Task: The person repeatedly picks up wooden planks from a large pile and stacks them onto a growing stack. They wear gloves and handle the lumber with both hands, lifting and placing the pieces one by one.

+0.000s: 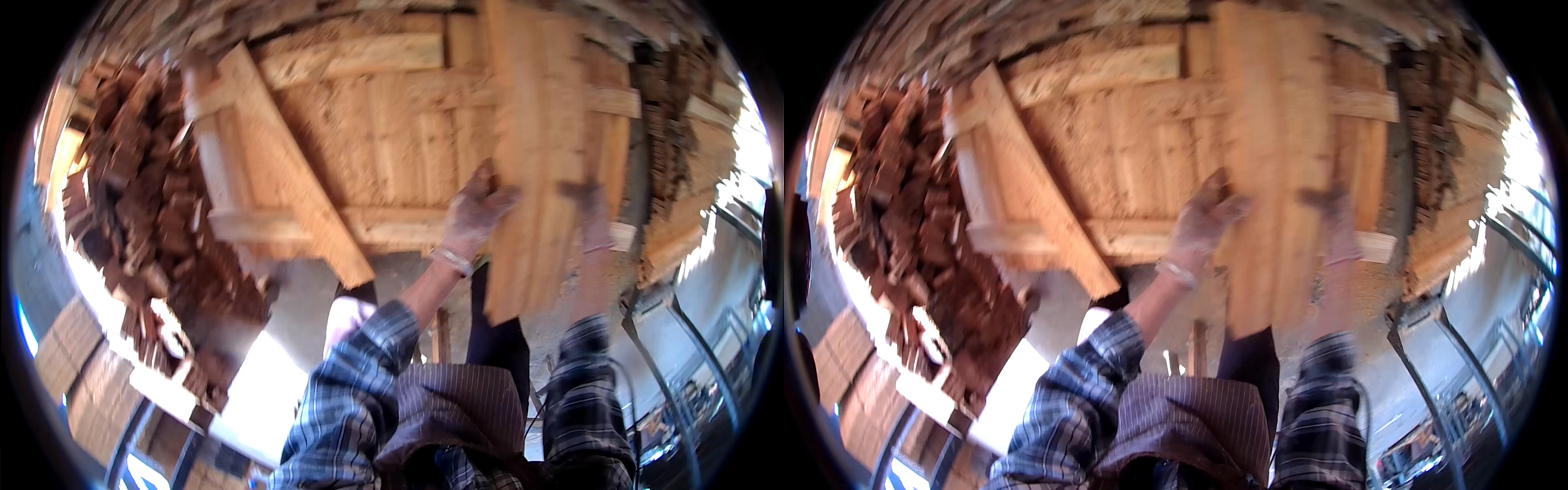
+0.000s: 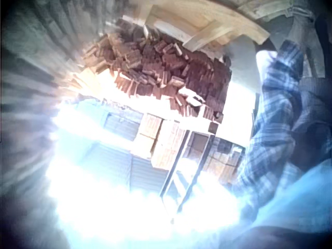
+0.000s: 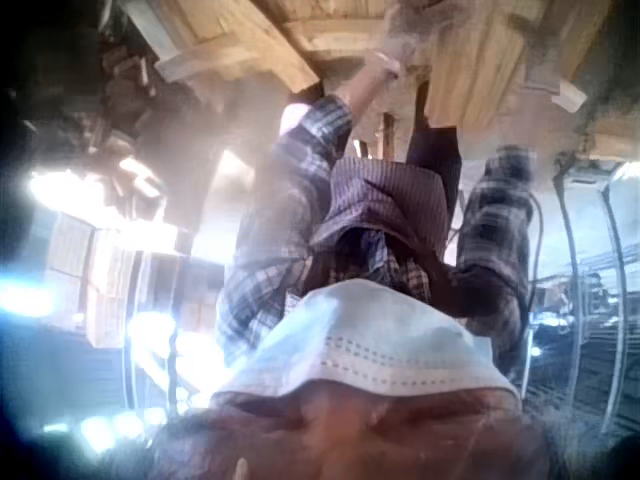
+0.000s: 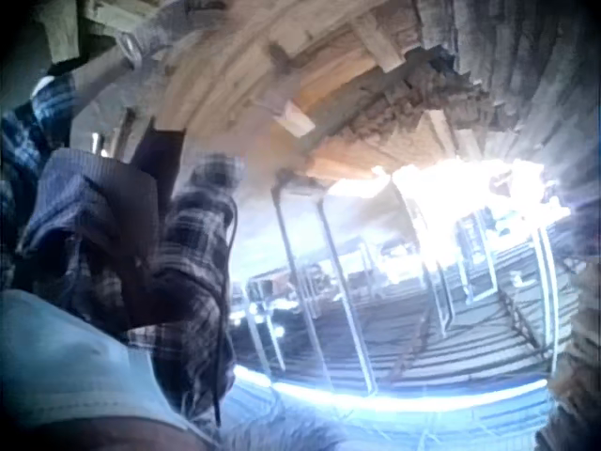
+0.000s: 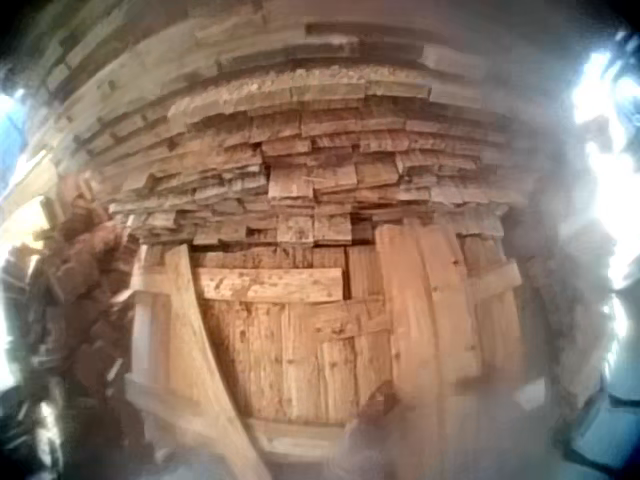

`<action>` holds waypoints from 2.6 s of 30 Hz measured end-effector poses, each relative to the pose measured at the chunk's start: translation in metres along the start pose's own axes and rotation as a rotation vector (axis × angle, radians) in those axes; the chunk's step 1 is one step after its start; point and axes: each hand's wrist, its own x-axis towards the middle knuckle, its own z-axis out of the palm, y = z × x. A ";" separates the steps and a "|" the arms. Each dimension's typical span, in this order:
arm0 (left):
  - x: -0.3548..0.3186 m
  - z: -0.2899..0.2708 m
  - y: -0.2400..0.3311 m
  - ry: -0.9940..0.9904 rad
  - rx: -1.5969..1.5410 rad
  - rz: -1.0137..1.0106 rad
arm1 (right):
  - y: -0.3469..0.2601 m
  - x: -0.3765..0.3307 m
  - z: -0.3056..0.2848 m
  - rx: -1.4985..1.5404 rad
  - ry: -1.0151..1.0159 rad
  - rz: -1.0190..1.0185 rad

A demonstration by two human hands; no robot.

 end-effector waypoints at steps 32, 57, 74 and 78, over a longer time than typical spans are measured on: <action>-0.028 0.156 0.051 0.026 1.075 -0.117 | -0.005 -0.008 -0.113 -0.193 0.406 -0.036; -0.192 0.697 0.042 -0.649 0.407 0.334 | 0.355 -0.242 -0.588 1.199 1.010 0.590; -0.154 0.814 -0.009 -0.706 0.503 -0.083 | 0.382 -0.224 -0.599 0.738 0.368 0.434; -0.150 0.826 -0.033 -0.711 0.282 -0.097 | 0.388 -0.207 -0.632 0.784 0.741 0.151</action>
